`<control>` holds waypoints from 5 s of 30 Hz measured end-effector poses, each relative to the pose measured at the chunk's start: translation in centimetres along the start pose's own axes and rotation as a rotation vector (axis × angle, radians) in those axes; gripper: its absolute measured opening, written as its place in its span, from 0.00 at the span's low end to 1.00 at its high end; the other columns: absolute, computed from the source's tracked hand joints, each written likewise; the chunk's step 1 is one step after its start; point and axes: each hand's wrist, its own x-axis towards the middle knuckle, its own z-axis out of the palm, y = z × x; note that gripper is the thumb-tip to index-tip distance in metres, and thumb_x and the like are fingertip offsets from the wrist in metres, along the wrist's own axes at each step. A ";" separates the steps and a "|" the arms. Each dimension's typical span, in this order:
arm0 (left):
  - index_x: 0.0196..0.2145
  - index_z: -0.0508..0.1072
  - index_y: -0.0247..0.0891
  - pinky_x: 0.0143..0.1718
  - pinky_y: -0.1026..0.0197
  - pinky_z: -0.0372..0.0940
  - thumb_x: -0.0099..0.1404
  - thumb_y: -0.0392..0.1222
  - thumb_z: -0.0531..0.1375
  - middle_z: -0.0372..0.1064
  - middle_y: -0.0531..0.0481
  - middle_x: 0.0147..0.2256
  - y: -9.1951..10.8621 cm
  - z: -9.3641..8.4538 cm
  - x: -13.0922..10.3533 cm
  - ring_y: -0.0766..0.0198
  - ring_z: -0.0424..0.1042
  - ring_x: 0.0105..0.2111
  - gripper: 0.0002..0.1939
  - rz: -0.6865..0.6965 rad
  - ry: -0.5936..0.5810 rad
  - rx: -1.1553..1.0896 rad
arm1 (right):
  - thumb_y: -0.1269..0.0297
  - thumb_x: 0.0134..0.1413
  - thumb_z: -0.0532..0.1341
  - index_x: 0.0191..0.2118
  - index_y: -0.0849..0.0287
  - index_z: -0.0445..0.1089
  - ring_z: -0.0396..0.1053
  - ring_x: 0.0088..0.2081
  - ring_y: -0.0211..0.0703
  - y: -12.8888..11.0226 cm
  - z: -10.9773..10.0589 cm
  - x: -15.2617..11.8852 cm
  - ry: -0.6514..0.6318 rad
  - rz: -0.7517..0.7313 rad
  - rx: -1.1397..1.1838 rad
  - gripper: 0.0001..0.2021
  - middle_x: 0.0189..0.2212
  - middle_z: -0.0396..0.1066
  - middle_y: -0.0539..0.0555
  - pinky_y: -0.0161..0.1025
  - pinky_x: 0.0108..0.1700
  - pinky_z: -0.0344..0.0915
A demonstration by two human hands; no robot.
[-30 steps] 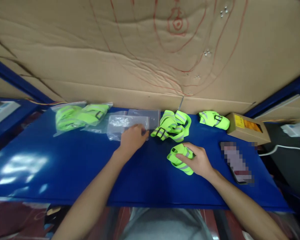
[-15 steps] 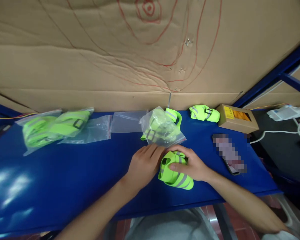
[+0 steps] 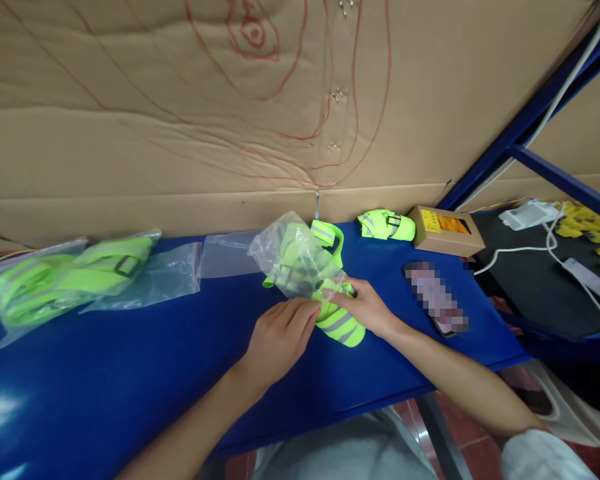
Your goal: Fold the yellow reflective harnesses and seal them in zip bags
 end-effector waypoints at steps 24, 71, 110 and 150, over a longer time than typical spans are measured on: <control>0.57 0.53 0.46 0.40 0.51 0.78 0.60 0.63 0.68 0.65 0.42 0.56 1.0 1.7 0.7 0.56 0.77 0.45 0.38 -0.935 -0.042 -1.273 | 0.46 0.56 0.68 0.50 0.56 0.79 0.77 0.49 0.54 0.6 0.6 0.5 0.207 -0.294 0.047 0.22 0.48 0.81 0.54 0.48 0.54 0.72; 0.56 0.73 0.35 0.44 0.51 0.78 0.59 0.53 0.73 0.75 0.34 0.54 1.9 2.4 0.0 0.44 0.79 0.49 0.32 -1.089 -0.159 -1.704 | 0.51 0.69 0.59 0.57 0.44 0.77 0.64 0.40 0.45 -0.6 0.6 -2.8 0.231 -0.400 -0.113 0.17 0.35 0.59 0.52 0.43 0.46 0.67; 0.60 0.72 0.41 0.49 0.52 0.74 0.52 0.46 0.77 0.74 0.39 0.57 0.6 2.2 0.1 0.44 0.74 0.56 0.39 -1.058 -0.334 -1.528 | 0.62 0.68 0.55 0.43 0.53 0.67 0.67 0.37 0.42 -0.1 -0.6 -1.4 0.246 -0.269 -0.177 0.05 0.38 0.69 0.51 0.38 0.40 0.64; 0.53 0.79 0.37 0.46 0.57 0.74 0.56 0.47 0.76 0.79 0.40 0.48 -1.4 0.6 0.6 0.53 0.80 0.45 0.28 -0.957 -0.243 -1.858 | 0.61 0.62 0.67 0.64 0.46 0.60 0.64 0.60 0.51 -2.9 -2.7 -2.7 -0.251 -0.478 -0.208 0.27 0.59 0.60 0.59 0.47 0.60 0.69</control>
